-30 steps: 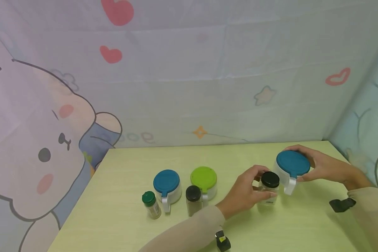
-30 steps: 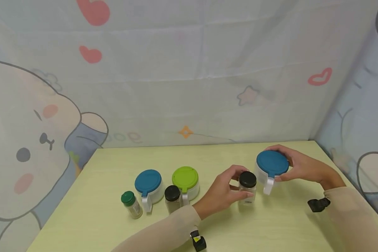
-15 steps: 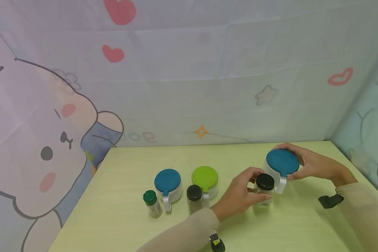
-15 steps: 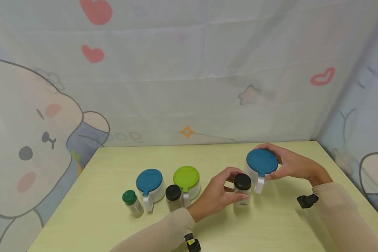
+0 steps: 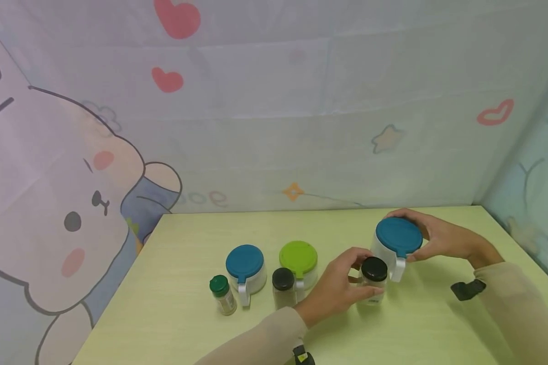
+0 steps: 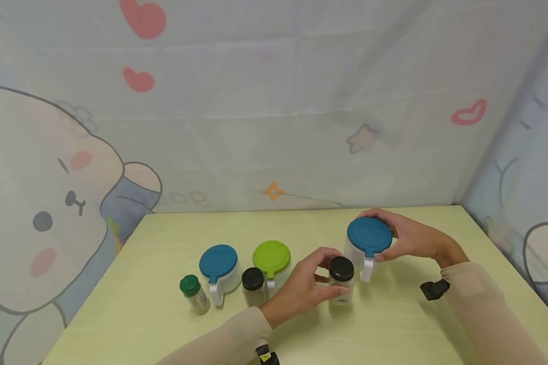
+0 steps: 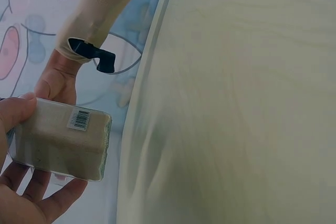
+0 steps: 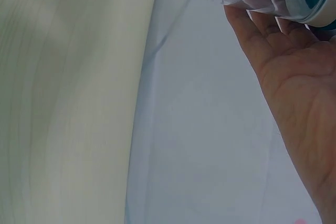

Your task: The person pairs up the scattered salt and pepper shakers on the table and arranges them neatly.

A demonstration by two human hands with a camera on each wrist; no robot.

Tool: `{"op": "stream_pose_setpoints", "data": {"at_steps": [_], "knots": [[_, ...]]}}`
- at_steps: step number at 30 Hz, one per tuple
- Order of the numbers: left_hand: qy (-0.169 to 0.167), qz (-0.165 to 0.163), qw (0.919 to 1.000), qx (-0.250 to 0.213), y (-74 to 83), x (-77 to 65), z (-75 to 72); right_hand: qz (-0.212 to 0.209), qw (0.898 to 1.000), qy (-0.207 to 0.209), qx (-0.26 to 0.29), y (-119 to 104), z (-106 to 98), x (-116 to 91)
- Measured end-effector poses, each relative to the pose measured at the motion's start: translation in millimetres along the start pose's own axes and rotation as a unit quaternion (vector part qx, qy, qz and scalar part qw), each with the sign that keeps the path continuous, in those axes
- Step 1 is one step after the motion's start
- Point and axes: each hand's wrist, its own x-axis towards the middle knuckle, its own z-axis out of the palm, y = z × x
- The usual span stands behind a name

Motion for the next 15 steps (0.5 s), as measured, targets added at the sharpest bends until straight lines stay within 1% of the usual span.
{"op": "stream_pose_setpoints", "data": {"at_steps": [3,10,15], "knots": [[0.003,-0.006,1.0000,-0.004,-0.1,-3.4,-2.0,-0.008,1.000,-0.003,0.001,0,3,5],[-0.002,-0.044,0.9986,-0.029,-0.3,-12.7,-5.9,-0.008,1.000,-0.021,0.011,2,9,15],[-0.002,-0.046,0.9984,-0.032,-1.2,-18.6,-7.1,-0.012,1.000,-0.026,0.011,7,14,22]]}}
